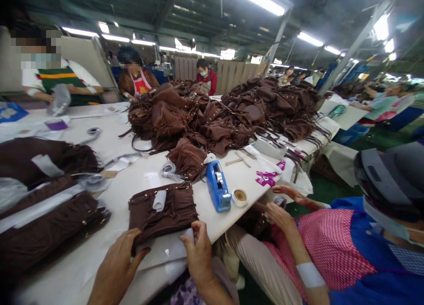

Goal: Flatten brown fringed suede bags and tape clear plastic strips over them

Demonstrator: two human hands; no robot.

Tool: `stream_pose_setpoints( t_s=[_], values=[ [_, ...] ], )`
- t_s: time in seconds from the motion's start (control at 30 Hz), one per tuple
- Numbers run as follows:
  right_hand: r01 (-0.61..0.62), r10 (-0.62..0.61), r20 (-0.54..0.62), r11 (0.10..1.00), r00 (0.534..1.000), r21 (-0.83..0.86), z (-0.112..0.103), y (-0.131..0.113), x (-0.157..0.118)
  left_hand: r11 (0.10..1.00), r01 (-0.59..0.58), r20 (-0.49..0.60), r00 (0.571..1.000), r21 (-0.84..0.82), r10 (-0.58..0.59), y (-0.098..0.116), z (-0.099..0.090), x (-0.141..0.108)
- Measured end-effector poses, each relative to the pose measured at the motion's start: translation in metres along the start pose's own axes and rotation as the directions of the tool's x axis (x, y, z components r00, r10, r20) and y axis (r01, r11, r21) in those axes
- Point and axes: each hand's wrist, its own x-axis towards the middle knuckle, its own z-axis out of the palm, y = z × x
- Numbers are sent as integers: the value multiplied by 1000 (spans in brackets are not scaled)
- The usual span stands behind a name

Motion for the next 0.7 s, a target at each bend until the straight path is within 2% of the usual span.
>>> stream_pose_setpoints(
  t_s=[0.07, 0.17, 0.27, 0.37, 0.47, 0.7],
  values=[
    [26, -27, -40, 999, 999, -36, 4, 3, 0, 998, -53, 1, 999, 45, 53, -2, 4, 1],
    [121, -136, -63, 971, 989, -205, 4, -1, 3, 982, -149, 8, 989, 114, 149, -6, 8, 3],
    [224, -271, -53, 878, 961, -422, 1, -6, 7, 960, -226, 10, 974, 168, 227, -9, 9, 4],
    [273, -359, -41, 773, 933, -572, 0, -6, 8, 940, -277, -4, 959, 197, 283, -10, 9, 7],
    [299, -407, -32, 721, 913, -625, -1, -3, 8, 932, -295, 10, 954, 208, 300, -11, 9, 10],
    [303, -429, -57, 720, 902, -624, 0, 5, 16, 894, -365, -46, 920, 262, 389, -13, 18, 3]
  ],
)
